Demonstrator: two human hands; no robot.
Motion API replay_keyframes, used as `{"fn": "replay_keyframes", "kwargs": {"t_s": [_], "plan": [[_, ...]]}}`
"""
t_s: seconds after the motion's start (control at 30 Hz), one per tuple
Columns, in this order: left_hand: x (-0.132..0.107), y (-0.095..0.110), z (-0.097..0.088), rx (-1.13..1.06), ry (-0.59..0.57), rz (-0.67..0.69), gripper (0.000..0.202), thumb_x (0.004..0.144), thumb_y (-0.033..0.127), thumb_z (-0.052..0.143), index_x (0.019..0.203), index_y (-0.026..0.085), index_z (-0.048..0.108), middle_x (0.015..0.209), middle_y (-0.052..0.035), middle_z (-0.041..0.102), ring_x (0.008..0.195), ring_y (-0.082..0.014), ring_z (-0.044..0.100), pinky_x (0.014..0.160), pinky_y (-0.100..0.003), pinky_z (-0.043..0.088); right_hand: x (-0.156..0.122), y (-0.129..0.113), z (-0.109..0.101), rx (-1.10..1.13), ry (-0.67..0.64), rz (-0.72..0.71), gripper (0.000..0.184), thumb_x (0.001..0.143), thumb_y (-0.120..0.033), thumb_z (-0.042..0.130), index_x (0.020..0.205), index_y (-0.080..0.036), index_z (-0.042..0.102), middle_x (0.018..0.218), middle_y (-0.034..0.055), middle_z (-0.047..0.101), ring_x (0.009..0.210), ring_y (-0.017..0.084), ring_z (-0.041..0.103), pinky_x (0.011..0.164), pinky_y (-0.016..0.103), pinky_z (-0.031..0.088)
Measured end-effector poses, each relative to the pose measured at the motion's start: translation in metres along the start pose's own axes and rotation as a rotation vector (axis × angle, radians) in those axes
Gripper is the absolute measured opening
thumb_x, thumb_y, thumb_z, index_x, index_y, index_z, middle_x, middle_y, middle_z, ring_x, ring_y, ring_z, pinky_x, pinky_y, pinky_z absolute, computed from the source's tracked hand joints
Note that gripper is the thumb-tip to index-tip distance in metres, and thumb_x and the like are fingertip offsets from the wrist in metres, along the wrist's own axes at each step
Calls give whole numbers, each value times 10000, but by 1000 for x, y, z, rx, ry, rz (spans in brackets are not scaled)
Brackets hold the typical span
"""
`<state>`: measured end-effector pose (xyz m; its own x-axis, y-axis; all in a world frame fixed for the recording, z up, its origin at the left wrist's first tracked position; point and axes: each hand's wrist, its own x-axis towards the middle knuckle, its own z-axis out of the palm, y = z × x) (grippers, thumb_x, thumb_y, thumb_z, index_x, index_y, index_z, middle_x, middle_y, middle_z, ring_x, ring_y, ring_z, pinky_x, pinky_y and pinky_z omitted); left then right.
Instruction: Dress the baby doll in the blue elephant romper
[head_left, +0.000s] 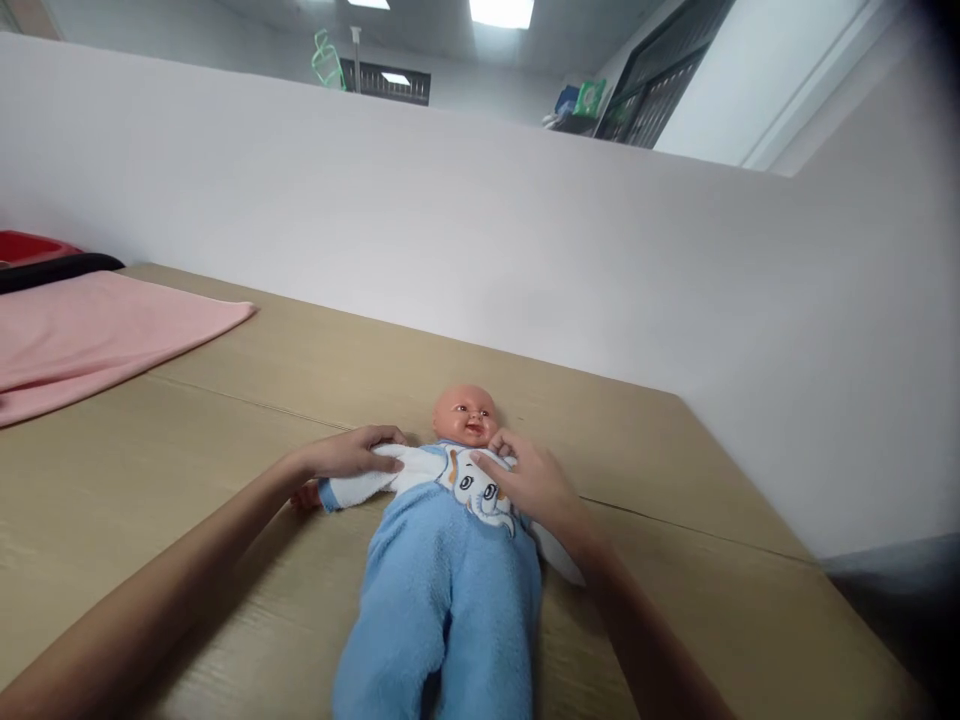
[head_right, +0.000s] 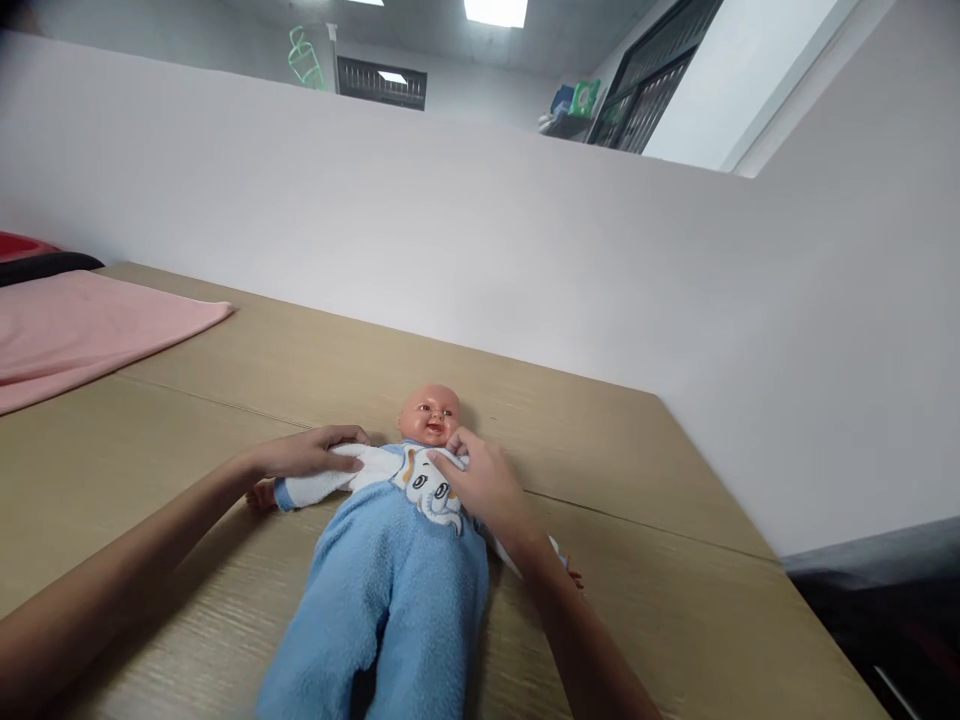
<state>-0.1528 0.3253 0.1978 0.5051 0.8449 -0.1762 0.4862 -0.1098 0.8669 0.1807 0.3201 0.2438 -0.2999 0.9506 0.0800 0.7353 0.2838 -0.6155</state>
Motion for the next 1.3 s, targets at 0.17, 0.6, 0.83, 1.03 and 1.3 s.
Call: {"fn": "replay_keyframes", "kwargs": {"t_s": [0.17, 0.6, 0.83, 1.03, 1.3], "plan": [[-3, 4, 4, 38, 53, -78, 581, 928, 608, 763, 1366, 231, 703, 1445, -108, 761, 1312, -341, 699, 1102, -394, 528, -1, 7, -3, -1, -135, -81, 341, 1037, -585, 604, 957, -257, 655, 965, 61, 777, 893, 298, 689, 775, 393, 451], [-4, 0, 10, 108, 34, 33, 518, 1026, 555, 660, 1445, 256, 603, 1545, -112, 702, 1412, -351, 656, 1221, -465, 500, -138, 128, -15, -39, 192, -130, 668, 911, -501, 884, 1533, -367, 681, 1481, 159, 750, 1354, 498, 725, 1130, 666, 623], [4, 86, 63, 442, 408, 449, 194, 1133, 296, 520, 1265, 251, 654, 1348, -110, 756, 1323, -340, 637, 1143, -512, 518, -147, 140, -14, 305, 353, 5, 536, 859, -464, 945, 1315, -296, 719, 1200, 146, 827, 994, 385, 833, 836, 530, 701], [56, 115, 117, 697, 212, 454, 170, 1111, 279, 695, 1245, 175, 705, 1284, -179, 769, 1264, -406, 684, 1098, -556, 541, -106, 120, -31, 381, 447, -134, 581, 744, -451, 1031, 1171, -261, 686, 1099, 73, 766, 930, 280, 742, 836, 409, 637], [48, 100, 115, 463, 206, 764, 295, 1230, 403, 484, 1248, 220, 714, 1221, -116, 766, 1145, -282, 716, 998, -402, 534, -73, 92, -22, 219, 509, -370, 432, 933, -386, 914, 1285, -261, 695, 1221, 96, 712, 1172, 326, 690, 1076, 500, 588]]}}
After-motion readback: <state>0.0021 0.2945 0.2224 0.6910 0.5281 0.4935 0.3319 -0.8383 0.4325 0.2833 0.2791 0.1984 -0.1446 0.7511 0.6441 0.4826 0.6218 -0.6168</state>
